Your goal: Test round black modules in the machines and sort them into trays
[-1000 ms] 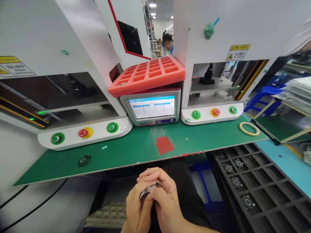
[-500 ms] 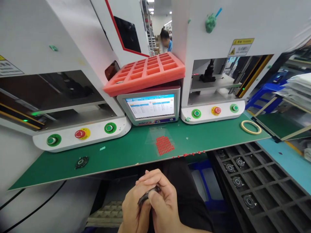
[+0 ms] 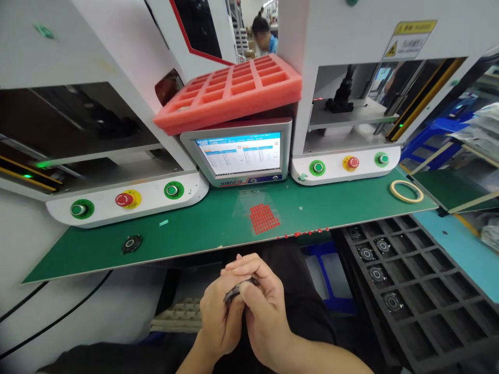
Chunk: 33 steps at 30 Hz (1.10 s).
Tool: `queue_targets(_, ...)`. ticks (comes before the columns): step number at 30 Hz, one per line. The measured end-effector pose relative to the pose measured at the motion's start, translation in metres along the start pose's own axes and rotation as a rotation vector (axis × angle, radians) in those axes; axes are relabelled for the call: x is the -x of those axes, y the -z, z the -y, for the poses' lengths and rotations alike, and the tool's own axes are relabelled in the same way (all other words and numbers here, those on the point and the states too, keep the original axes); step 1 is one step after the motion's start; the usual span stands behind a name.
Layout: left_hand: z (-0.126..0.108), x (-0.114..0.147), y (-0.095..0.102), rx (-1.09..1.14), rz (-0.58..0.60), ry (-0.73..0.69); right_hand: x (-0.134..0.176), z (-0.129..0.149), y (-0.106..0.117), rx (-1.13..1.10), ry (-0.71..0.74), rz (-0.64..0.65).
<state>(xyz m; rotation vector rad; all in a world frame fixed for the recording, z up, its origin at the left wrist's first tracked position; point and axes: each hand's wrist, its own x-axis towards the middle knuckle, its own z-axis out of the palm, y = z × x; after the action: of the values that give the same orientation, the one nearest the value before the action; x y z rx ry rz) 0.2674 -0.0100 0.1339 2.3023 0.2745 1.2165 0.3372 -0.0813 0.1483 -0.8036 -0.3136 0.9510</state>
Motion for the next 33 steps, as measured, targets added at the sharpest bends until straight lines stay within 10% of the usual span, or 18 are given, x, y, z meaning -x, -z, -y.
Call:
queue_targets(9,-0.002,0.001,-0.011,0.172,-0.005,0.104,0.000,0.006,0.004,0.027,0.007,-0.050)
queue_targets(16,-0.014,0.003,-0.012,0.909,-0.030,0.711,-0.005,0.018,0.013,0.372,0.000,0.081)
queue_targets(24,-0.006,0.002,-0.009,0.733,0.079,0.598,-0.022,0.019,0.017,0.503,0.207,0.088)
queue_targets(33,0.016,0.001,-0.017,0.380,0.081,0.378,-0.032,0.001,0.028,0.302,0.110,0.070)
